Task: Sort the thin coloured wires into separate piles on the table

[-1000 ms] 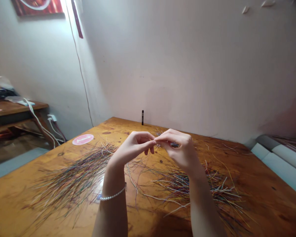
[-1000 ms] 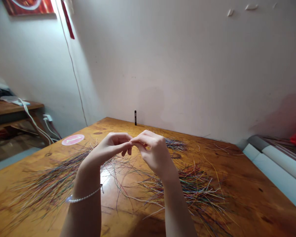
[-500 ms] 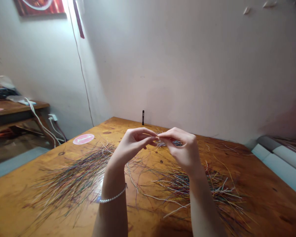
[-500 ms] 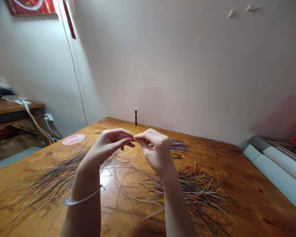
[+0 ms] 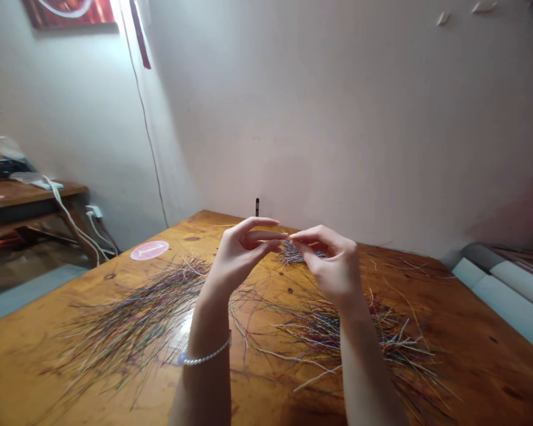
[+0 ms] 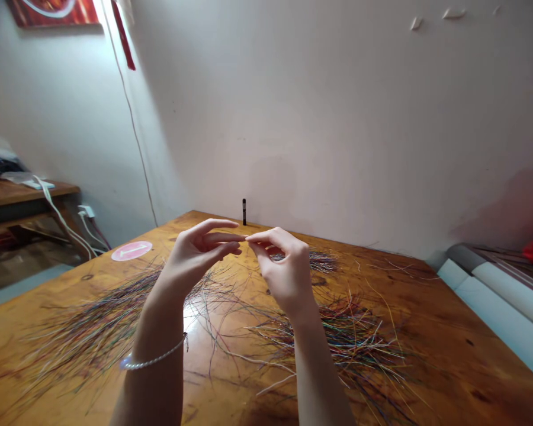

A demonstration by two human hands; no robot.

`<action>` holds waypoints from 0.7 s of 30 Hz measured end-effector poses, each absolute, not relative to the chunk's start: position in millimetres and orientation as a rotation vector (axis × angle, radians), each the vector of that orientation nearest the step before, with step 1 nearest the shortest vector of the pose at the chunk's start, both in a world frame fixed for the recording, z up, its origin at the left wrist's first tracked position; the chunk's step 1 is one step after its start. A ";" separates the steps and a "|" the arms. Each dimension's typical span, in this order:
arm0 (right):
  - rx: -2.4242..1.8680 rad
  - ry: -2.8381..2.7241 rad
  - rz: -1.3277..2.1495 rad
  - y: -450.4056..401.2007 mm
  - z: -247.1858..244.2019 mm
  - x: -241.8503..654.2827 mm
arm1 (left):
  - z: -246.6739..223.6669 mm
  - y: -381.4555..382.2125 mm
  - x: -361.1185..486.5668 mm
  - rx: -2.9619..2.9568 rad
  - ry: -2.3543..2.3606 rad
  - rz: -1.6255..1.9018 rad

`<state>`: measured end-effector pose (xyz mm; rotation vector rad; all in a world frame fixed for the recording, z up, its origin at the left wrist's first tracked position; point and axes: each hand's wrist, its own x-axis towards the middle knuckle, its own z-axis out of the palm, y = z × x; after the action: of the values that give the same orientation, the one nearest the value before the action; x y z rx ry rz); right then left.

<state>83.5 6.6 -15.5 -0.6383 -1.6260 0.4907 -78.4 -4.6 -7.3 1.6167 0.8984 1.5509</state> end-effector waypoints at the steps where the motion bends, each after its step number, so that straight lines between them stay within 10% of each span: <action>1: -0.639 -1.609 0.510 7.3 -16.1 83.5 | -7.4 -4.6 -77.5 1.614 0.895 1.571; 21: -0.547 -1.495 0.870 5.9 -13.6 83.7 | -7.8 -4.9 -76.1 1.644 0.958 1.597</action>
<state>83.7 5.9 -13.6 -0.5467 -1.4954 0.8704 -76.1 -4.9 -7.8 1.6442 0.9576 1.5967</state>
